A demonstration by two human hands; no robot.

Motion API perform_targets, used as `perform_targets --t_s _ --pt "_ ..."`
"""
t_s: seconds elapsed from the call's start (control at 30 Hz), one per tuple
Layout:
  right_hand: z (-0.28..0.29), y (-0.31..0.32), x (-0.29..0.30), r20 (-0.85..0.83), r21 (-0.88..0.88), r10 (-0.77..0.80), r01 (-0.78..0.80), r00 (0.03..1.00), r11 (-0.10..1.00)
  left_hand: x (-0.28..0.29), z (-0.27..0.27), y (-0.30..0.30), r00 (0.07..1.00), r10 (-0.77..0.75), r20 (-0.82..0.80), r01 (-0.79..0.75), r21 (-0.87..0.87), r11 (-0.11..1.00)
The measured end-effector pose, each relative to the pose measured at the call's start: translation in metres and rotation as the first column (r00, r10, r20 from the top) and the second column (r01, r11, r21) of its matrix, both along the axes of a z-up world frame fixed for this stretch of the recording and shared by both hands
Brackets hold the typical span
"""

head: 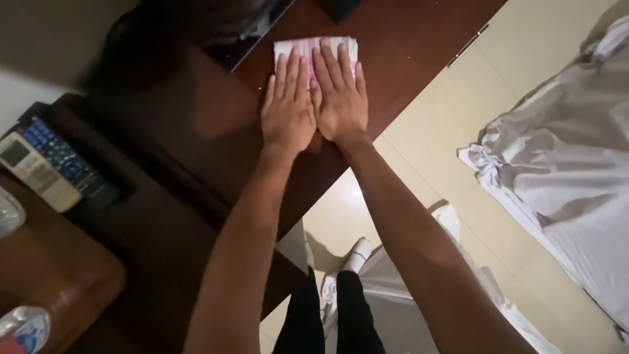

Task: The person sprays a cleaning solution onto a wooden TV stand and then wipes the surface with a pink and white checkered cloth. The person moves around the stand to clean different sections of the surface.

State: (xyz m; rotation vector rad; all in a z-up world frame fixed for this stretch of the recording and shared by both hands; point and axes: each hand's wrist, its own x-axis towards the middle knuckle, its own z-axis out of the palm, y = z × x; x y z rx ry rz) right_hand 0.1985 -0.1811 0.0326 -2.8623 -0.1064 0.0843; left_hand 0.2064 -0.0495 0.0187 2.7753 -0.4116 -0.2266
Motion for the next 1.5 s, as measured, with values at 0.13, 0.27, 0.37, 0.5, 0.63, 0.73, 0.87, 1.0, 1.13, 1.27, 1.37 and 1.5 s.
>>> perform_targets --t_s 0.13,0.27,0.37,0.5,0.63,0.73,0.87,1.0,1.13,1.27,1.37,1.5 --pt "-0.004 0.000 0.017 -0.012 0.007 -0.059 0.059 0.998 0.998 0.022 0.008 -0.001 0.998 -0.058 0.030 0.056 0.071 0.996" --pt "-0.010 -0.002 0.024 0.006 -0.023 -0.085 0.086 0.996 0.996 0.032 0.015 -0.006 0.997 -0.071 -0.037 0.074 0.085 0.994" --pt "-0.010 -0.001 0.019 -0.002 -0.036 -0.095 0.094 0.996 0.995 0.029 0.014 -0.007 0.997 -0.052 -0.062 0.059 0.105 0.993" --pt "-0.016 0.001 0.007 -0.007 -0.075 -0.104 0.103 0.995 0.992 0.021 0.003 -0.009 0.997 -0.063 -0.051 0.069 0.139 0.988" --pt "-0.013 -0.003 -0.038 0.038 -0.053 -0.129 0.131 0.991 0.990 -0.018 0.009 -0.008 0.991 -0.127 -0.049 0.134 0.185 0.973" --pt "-0.011 -0.006 -0.067 0.052 -0.017 -0.143 0.144 0.988 0.989 -0.047 0.015 -0.011 0.988 -0.147 -0.040 0.151 0.122 0.981" --pt "-0.009 -0.012 -0.100 0.077 0.006 -0.146 0.146 0.986 0.989 -0.079 0.009 -0.015 0.989 -0.149 -0.001 0.149 0.022 0.989" --pt "-0.008 -0.014 -0.104 0.134 0.051 -0.139 0.133 0.981 0.990 -0.080 0.001 -0.013 0.978 -0.186 0.096 0.186 0.008 0.983" --pt "-0.008 -0.013 -0.098 0.218 0.090 -0.178 0.162 0.960 0.983 -0.068 0.003 -0.012 0.966 -0.226 0.124 0.227 0.012 0.974" --pt "-0.007 -0.019 -0.086 0.206 0.101 -0.243 0.226 0.948 0.969 -0.051 -0.002 -0.020 0.946 -0.286 0.153 0.287 0.016 0.958" --pt "-0.010 -0.027 -0.076 0.205 0.083 -0.266 0.254 0.942 0.964 -0.034 0.000 -0.030 0.933 -0.328 0.152 0.326 0.037 0.945" --pt "-0.007 -0.041 -0.053 0.169 0.090 -0.304 0.292 0.938 0.952 -0.008 0.004 -0.045 0.915 -0.380 0.139 0.376 0.051 0.925"
